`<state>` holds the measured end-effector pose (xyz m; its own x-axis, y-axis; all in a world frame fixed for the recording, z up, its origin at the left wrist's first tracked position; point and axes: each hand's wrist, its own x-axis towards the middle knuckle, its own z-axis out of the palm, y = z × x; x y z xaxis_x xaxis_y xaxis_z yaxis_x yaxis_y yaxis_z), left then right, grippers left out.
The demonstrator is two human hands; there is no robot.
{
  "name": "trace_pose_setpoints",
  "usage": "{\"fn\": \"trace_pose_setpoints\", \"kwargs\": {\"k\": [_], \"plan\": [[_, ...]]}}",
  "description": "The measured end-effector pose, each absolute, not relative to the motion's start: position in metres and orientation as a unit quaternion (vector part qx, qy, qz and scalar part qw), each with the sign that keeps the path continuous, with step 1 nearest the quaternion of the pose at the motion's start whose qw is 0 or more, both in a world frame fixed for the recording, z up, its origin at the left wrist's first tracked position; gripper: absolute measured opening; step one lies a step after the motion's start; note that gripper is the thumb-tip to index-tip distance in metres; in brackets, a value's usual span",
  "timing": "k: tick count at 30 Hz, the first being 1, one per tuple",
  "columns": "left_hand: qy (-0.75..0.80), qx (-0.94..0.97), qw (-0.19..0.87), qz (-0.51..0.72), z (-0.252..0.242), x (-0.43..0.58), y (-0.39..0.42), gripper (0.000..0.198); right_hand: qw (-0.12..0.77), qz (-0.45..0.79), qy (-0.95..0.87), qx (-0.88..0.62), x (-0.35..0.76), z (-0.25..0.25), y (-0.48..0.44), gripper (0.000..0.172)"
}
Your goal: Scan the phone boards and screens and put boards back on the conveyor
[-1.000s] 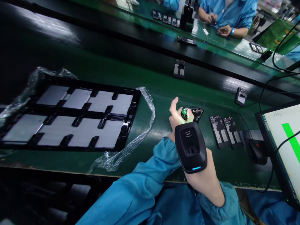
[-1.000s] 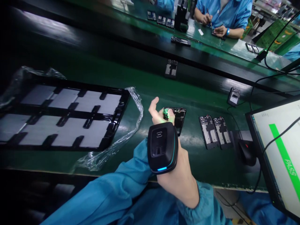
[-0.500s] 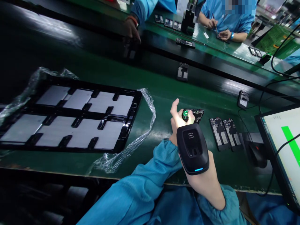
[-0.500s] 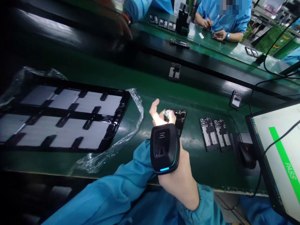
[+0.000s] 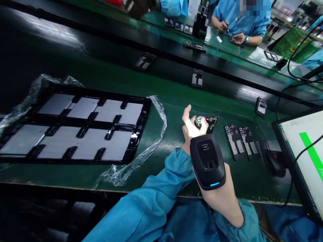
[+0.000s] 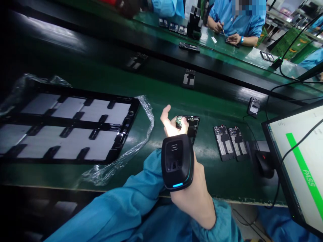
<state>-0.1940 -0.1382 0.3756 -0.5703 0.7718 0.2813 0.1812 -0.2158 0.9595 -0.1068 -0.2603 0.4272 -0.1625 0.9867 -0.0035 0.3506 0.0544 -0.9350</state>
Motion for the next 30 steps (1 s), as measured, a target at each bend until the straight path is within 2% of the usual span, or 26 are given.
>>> {"fn": "trace_pose_setpoints", "kwargs": {"k": [5, 7, 10, 14, 22, 24, 27, 30], "plan": [[0.585, 0.423, 0.212, 0.659, 0.370, -0.197, -0.132, 0.076, 0.367, 0.431, -0.629, -0.532, -0.108, 0.432, -0.263, 0.031], [0.588, 0.421, 0.207, 0.659, 0.370, -0.197, -0.132, 0.077, 0.364, 0.427, -0.632, -0.535, -0.108, 0.433, -0.264, 0.031], [0.586, 0.419, 0.206, 0.662, 0.372, -0.195, -0.133, 0.075, 0.361, 0.416, -0.636, -0.541, -0.109, 0.435, -0.266, 0.037], [0.584, 0.413, 0.202, 0.669, 0.372, -0.193, -0.133, 0.071, 0.361, 0.416, -0.638, -0.538, -0.112, 0.438, -0.267, 0.055], [0.581, 0.408, 0.211, 0.672, 0.363, -0.193, -0.128, 0.076, 0.379, 0.409, -0.636, -0.534, -0.118, 0.438, -0.264, 0.061], [0.579, 0.407, 0.218, 0.671, 0.364, -0.192, -0.130, 0.077, 0.385, 0.400, -0.635, -0.536, -0.120, 0.436, -0.262, 0.050], [0.581, 0.400, 0.227, 0.672, 0.369, -0.190, -0.135, 0.078, 0.382, 0.372, -0.649, -0.542, -0.121, 0.431, -0.259, 0.024], [0.583, 0.392, 0.221, 0.676, 0.375, -0.190, -0.139, 0.077, 0.377, 0.348, -0.661, -0.547, -0.121, 0.428, -0.257, 0.016]]}}
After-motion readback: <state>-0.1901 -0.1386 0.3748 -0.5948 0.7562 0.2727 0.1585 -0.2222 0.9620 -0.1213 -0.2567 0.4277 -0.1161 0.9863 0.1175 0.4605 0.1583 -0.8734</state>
